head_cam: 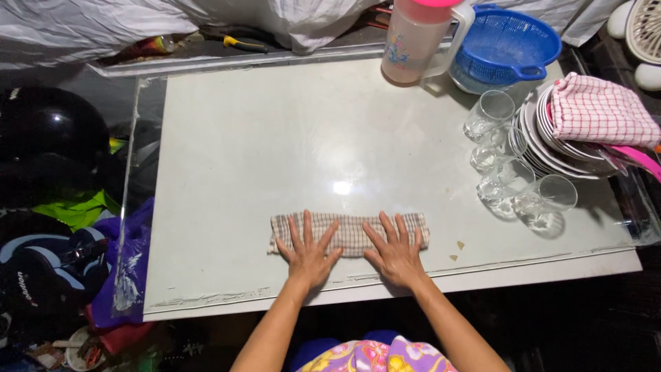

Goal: Folding a checkered cloth and smoothing it out on a table surface.

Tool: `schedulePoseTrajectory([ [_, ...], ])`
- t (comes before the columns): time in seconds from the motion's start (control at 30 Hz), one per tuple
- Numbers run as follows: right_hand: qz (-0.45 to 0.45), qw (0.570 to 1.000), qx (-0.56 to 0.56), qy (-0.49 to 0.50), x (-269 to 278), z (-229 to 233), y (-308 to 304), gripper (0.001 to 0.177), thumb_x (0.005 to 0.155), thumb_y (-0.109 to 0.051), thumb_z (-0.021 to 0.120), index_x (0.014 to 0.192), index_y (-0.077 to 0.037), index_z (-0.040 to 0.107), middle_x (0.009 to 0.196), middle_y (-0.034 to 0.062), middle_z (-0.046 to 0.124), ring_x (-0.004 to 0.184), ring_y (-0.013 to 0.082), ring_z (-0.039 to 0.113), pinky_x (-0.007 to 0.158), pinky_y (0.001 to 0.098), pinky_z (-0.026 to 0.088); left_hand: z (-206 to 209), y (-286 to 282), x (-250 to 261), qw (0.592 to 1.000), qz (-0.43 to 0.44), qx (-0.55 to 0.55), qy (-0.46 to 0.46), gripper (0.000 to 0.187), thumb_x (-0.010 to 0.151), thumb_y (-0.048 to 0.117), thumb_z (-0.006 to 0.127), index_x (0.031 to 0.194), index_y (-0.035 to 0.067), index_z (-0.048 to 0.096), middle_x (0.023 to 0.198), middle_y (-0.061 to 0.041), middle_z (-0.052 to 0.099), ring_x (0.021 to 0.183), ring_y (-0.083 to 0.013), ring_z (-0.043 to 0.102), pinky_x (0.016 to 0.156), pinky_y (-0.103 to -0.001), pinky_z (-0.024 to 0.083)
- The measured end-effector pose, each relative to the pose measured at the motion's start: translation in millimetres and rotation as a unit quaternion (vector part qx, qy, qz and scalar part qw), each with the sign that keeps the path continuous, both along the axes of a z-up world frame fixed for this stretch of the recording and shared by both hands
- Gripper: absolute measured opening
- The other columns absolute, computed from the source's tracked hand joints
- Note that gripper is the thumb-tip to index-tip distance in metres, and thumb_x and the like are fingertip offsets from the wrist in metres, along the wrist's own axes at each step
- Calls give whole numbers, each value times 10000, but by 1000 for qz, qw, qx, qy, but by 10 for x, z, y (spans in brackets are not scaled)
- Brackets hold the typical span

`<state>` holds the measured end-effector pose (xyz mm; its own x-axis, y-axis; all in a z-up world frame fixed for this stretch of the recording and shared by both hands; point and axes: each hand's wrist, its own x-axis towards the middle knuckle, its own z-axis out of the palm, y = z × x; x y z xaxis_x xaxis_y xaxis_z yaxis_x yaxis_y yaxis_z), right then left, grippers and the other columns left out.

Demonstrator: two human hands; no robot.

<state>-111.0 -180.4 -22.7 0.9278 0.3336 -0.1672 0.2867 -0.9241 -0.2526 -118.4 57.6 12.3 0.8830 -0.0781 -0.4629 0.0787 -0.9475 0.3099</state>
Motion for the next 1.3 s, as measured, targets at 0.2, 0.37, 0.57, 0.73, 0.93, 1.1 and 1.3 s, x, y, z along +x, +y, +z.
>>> schedulePoseTrajectory([
  [0.2, 1, 999, 4, 52, 834, 63, 18, 690, 956, -642, 455, 1577, -431, 244, 1690, 51, 58, 1537, 366, -27, 1118, 732, -21, -21, -39, 795, 1000, 21, 11, 17, 673, 964, 679, 384, 1575, 544, 135, 1680, -108, -249, 1482, -455, -317, 1053, -821, -143],
  [0.37, 21, 997, -1, 68, 1420, 33, -11, 689, 954, -665, 420, 1576, -443, 225, 1698, 51, 34, 1539, 360, -55, 1125, 721, -52, -78, -67, 1275, 998, 55, 4, 24, 686, 949, 688, 405, 1568, 551, 145, 1682, -95, -254, 1483, -435, -329, 1066, -792, -166],
  [0.57, 37, 996, -6, 75, 1493, 1, -50, 680, 960, -662, 409, 1577, -449, 222, 1698, 39, 33, 1542, 344, -54, 1135, 712, -67, -124, -82, 1295, 996, 80, -5, 34, 667, 940, 688, 412, 1552, 564, 179, 1688, -77, -244, 1485, -405, -336, 1080, -766, -197],
  [0.73, 50, 998, -6, 43, 1073, 14, -135, 681, 967, -633, 428, 1582, -414, 236, 1692, 43, 58, 1532, 350, -17, 1134, 709, -28, -102, -84, 903, 998, 64, -7, 16, 666, 948, 676, 402, 1562, 541, 183, 1687, -90, -224, 1489, -408, -323, 1072, -772, -190],
  [0.93, 67, 997, -3, -23, 238, 48, -139, 681, 964, -599, 449, 1577, -365, 268, 1682, 41, 104, 1526, 341, 51, 1108, 707, 51, -1, -6, 92, 999, 34, -4, -8, 649, 961, 653, 419, 1562, 508, 222, 1696, -99, -193, 1513, -407, -273, 1070, -786, -148],
  [1.1, 51, 998, -6, -32, -342, 51, -11, 681, 948, -616, 455, 1559, -374, 276, 1667, 31, 105, 1515, 321, 42, 1096, 701, 28, 17, 190, -464, 1000, 4, 5, -21, 653, 951, 650, 432, 1558, 523, 227, 1701, -78, -173, 1527, -377, -229, 1060, -819, -63],
  [1.3, 41, 998, -16, -42, -605, -105, 60, 680, 954, -637, 431, 1565, -396, 256, 1671, 11, 79, 1515, 309, 22, 1099, 692, 12, -14, 299, -605, 999, -6, -8, 43, 656, 968, 661, 411, 1568, 536, 178, 1685, -86, -245, 1510, -401, -292, 1035, -848, -103],
])
